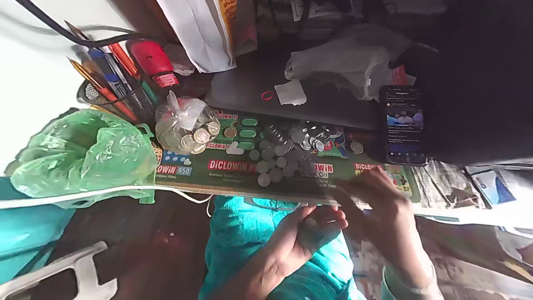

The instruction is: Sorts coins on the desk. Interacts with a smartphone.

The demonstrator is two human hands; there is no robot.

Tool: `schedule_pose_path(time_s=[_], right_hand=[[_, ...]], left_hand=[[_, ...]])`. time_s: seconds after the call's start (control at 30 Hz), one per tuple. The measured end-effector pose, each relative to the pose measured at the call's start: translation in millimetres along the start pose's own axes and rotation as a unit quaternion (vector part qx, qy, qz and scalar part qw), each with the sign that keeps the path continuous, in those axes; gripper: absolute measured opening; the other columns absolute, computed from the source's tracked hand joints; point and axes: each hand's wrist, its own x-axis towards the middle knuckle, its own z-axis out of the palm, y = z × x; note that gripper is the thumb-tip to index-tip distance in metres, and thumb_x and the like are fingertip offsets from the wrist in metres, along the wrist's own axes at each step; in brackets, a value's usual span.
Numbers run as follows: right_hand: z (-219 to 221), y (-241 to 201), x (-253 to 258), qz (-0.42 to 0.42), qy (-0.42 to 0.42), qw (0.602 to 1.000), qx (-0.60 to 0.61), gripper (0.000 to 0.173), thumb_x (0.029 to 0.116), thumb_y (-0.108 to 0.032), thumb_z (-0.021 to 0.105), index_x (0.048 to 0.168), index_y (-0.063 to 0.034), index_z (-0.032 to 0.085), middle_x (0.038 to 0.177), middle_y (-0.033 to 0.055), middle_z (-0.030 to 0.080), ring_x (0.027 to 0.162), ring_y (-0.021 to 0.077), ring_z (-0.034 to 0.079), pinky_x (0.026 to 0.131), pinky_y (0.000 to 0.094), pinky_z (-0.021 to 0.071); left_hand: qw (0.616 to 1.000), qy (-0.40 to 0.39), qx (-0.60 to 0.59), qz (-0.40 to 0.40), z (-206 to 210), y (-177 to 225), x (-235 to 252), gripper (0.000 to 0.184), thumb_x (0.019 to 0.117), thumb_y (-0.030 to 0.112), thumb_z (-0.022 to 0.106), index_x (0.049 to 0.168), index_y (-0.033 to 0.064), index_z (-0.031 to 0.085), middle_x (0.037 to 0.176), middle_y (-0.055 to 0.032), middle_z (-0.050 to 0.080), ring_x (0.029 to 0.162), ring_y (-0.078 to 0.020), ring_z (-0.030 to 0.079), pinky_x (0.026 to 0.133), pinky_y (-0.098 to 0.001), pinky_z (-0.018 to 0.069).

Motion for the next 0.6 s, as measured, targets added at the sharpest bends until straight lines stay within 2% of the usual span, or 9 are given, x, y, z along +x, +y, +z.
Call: schedule_pose_path(time_s=[0.07, 0.13, 0.17, 0.3, 0.37, 0.43, 0.5, 0.6], right_hand=[[12, 10, 20, 0.009, 0.016, 0.999, -0.037, 0.027, 0.0981, -0.031, 0.065, 0.097, -0.0098, 0.081, 0.085, 0.0085, 0.07, 0.084, 0.0225, 0.063, 0.079, 0.0363, 0.0511], [20, 17, 30, 0.016, 0.009, 0.998, -0.053, 0.027, 0.0993, -0.029, 0.064, 0.104, -0.0082, 0.081, 0.088, 0.0108, 0.069, 0.086, 0.026, 0.063, 0.078, 0.0397, 0.0511], [20, 16, 30, 0.017, 0.009, 0.999, -0.05, 0.026, 0.0989, -0.027, 0.064, 0.105, -0.008, 0.081, 0.089, 0.0109, 0.069, 0.087, 0.0255, 0.064, 0.078, 0.0384, 0.0517], [14, 7, 11, -0.013, 0.001, 0.999, 0.043, 0.02, 0.0972, -0.024, 0.068, 0.102, -0.0102, 0.082, 0.088, 0.0066, 0.071, 0.088, 0.0136, 0.062, 0.082, 0.0242, 0.0485], [10, 6, -10, -0.035, -0.028, 0.99, 0.136, 0.02, 0.0965, -0.031, 0.071, 0.107, -0.0157, 0.079, 0.093, 0.0025, 0.069, 0.094, 0.0073, 0.061, 0.087, 0.0203, 0.0482], [5, 1, -31, -0.052, -0.065, 0.973, 0.215, 0.027, 0.094, -0.044, 0.073, 0.11, -0.0234, 0.074, 0.102, -0.0053, 0.065, 0.101, 0.0017, 0.059, 0.089, 0.018, 0.0475], [2, -8, -49, -0.074, -0.081, 0.963, 0.247, 0.032, 0.0919, -0.049, 0.074, 0.114, -0.0257, 0.072, 0.105, -0.007, 0.063, 0.102, 0.0017, 0.058, 0.091, 0.019, 0.047], [10, -12, -66, -0.127, -0.044, 0.97, 0.203, 0.025, 0.0935, -0.04, 0.075, 0.113, -0.024, 0.072, 0.105, -0.0042, 0.062, 0.1, 0.0069, 0.058, 0.091, 0.0215, 0.0465]], left_hand=[[0.999, -0.041, 0.008, 0.006, -7, -1, -1, 0.046, 0.1117, 0.024, 0.03, 0.126, -0.0048, 0.063, 0.118, -0.0199, 0.071, 0.112, -0.0283, 0.07, 0.101, -0.0374, 0.0551], [0.999, -0.037, 0.017, 0.008, -6, -2, -7, 0.045, 0.1117, 0.024, 0.03, 0.129, -0.0038, 0.062, 0.118, -0.0197, 0.071, 0.112, -0.0276, 0.07, 0.1, -0.0366, 0.0551], [0.999, -0.041, 0.017, 0.01, -7, -1, -10, 0.046, 0.1117, 0.024, 0.029, 0.13, -0.0036, 0.061, 0.118, -0.0199, 0.071, 0.113, -0.0275, 0.07, 0.1, -0.0363, 0.0547], [0.996, -0.08, 0.02, 0.034, -12, 2, -24, 0.048, 0.1123, 0.025, 0.026, 0.136, -0.0039, 0.057, 0.126, -0.02, 0.068, 0.12, -0.0281, 0.067, 0.105, -0.0388, 0.0519], [0.996, -0.08, 0.019, 0.047, -10, 4, -33, 0.048, 0.1122, 0.024, 0.026, 0.135, -0.003, 0.059, 0.126, -0.0183, 0.068, 0.12, -0.0273, 0.066, 0.106, -0.0403, 0.0514], [0.992, -0.107, 0.006, 0.061, -13, 4, -40, 0.045, 0.1119, 0.023, 0.029, 0.134, -0.0029, 0.059, 0.127, -0.0183, 0.068, 0.121, -0.0274, 0.066, 0.108, -0.0405, 0.0501], [0.988, -0.136, 0.012, 0.07, -15, 5, -45, 0.045, 0.1114, 0.022, 0.03, 0.138, -0.0026, 0.056, 0.134, -0.0182, 0.064, 0.127, -0.0269, 0.062, 0.109, -0.0384, 0.0486], [0.985, -0.149, 0.046, 0.079, -14, 6, -47, 0.049, 0.1122, 0.024, 0.024, 0.144, -0.0032, 0.049, 0.142, -0.0201, 0.058, 0.133, -0.0287, 0.057, 0.111, -0.0384, 0.0468]])
